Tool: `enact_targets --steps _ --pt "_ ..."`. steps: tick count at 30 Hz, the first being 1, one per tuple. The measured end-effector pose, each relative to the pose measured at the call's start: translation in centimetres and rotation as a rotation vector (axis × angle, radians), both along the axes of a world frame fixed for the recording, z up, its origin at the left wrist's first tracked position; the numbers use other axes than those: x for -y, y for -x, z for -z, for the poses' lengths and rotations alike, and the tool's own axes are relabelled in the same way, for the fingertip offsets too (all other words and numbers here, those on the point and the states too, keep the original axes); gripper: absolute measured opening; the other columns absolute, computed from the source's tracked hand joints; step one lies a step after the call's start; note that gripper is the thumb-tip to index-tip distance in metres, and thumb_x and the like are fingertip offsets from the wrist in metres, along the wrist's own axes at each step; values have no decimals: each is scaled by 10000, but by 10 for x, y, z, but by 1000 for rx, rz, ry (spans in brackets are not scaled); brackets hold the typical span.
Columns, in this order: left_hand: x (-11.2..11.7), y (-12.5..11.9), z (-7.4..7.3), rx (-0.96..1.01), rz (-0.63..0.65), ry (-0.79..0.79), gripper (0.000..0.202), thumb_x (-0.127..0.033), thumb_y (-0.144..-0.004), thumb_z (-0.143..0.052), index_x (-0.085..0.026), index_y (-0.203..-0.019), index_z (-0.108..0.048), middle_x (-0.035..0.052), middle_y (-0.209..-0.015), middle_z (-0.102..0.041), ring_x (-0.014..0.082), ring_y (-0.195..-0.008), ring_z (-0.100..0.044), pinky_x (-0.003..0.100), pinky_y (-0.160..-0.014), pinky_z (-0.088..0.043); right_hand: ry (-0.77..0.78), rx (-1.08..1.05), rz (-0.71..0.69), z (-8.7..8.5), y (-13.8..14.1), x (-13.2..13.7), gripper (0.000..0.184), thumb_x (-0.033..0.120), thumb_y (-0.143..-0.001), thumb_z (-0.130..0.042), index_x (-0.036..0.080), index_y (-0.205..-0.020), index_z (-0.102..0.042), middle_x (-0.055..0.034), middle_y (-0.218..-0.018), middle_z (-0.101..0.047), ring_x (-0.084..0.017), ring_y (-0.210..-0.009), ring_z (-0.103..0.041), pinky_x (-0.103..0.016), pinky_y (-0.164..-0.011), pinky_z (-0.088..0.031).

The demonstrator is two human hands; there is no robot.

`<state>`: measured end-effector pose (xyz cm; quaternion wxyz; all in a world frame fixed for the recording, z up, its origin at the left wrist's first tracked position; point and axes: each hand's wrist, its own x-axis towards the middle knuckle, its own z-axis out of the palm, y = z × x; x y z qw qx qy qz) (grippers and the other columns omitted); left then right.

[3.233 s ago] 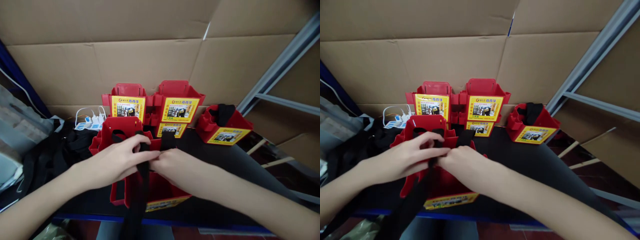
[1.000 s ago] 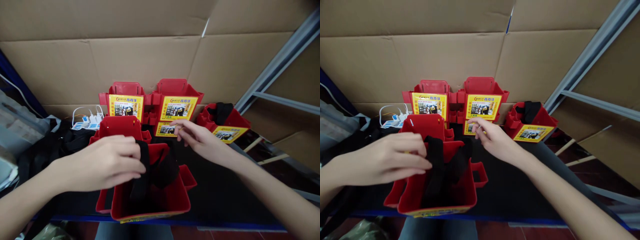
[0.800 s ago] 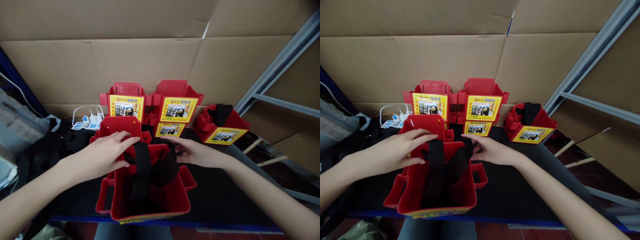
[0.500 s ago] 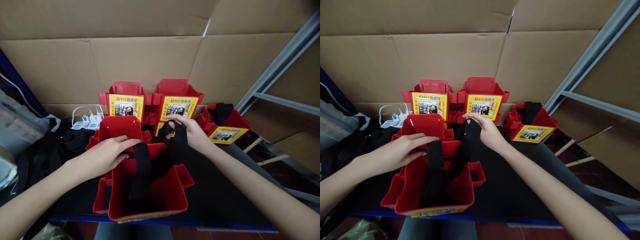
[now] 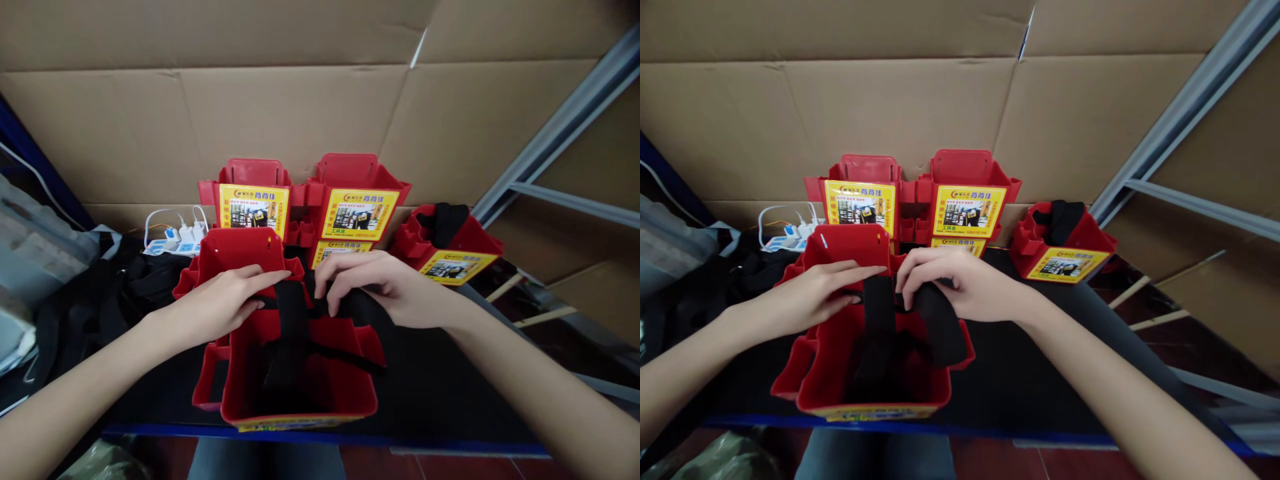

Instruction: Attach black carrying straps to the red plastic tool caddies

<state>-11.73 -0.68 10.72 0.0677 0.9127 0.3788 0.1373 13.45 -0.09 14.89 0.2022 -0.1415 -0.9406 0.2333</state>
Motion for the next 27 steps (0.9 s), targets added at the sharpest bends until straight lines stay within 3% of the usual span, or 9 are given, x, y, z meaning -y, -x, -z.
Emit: enact_targets --steps 4,7,10,13,15,17,21,24,27 --pt "1 0 0 -6 12 7 618 -84 -802 -454 -306 -1352 -277 62 -1124 -528 175 -953 -586 328 -818 -498 -146 184 -46 -2 -3 4 308 -56 -702 -337 154 -610 -542 -30 -701 -522 -119 -742 -485 -259 -705 -427" --pt "0 -1 1 -9 -3 16 634 -73 -795 -459 -308 -1353 -270 58 -1098 -530 175 -939 -587 330 -805 -499 -249 301 -93 2 5 9 280 -52 -690 -358 155 -601 -526 -22 -645 -504 -120 -692 -464 -261 -716 -429" --pt "-2 -2 3 -19 -10 13 639 -77 -797 -463 -303 -1359 -258 55 -1066 -533 171 -906 -591 328 -782 -502 -413 400 -64 14 15 15 238 13 -776 -382 138 -762 -585 -51 -735 -562 -146 -752 -496 -302 -771 -437" --pt "-1 -3 3 -16 -3 -14 616 -93 -813 -453 -290 -1362 -254 57 -1054 -531 163 -895 -590 320 -782 -501 -539 416 22 27 20 22 300 62 -836 -347 141 -1018 -572 -98 -998 -573 -167 -827 -527 -312 -721 -465" --pt "3 -3 2 -5 -11 -47 602 -118 -826 -447 -300 -1364 -244 60 -1100 -514 164 -924 -582 324 -804 -498 -536 318 76 31 17 25 366 37 -826 -324 160 -1085 -551 -96 -1115 -539 -164 -914 -533 -307 -756 -474" --pt "10 0 0 -3 -55 -71 610 -181 -834 -467 -319 -1371 -212 66 -1201 -463 174 -958 -570 335 -810 -503 -491 170 108 29 9 26 349 39 -818 -336 165 -1044 -572 -80 -1097 -554 -158 -1012 -514 -337 -891 -435" --pt "35 12 -1 29 -126 -177 575 -261 -835 -483 -307 -1360 -254 78 -1363 -317 227 -1138 -464 384 -908 -464 -354 70 133 21 -14 39 283 241 -870 -399 176 -1093 -563 -93 -1145 -560 -187 -1178 -435 -395 -1039 -309" --pt "60 23 5 43 -41 -258 519 -282 -835 -487 -286 -1331 -335 83 -1391 -296 265 -1260 -321 435 -998 -382 -349 153 148 24 -23 61 503 457 -848 -398 170 -1255 -466 -126 -1319 -435 -246 -1272 -326 -409 -1017 -342" --pt "81 30 21 10 162 -254 507 -341 -815 -514 -292 -1304 -391 73 -1354 -382 271 -1259 -321 412 -979 -414 -464 252 271 44 -19 87 520 433 -816 -481 204 -1282 -450 -103 -1310 -455 -250 -1243 -376 -404 -1005 -366"
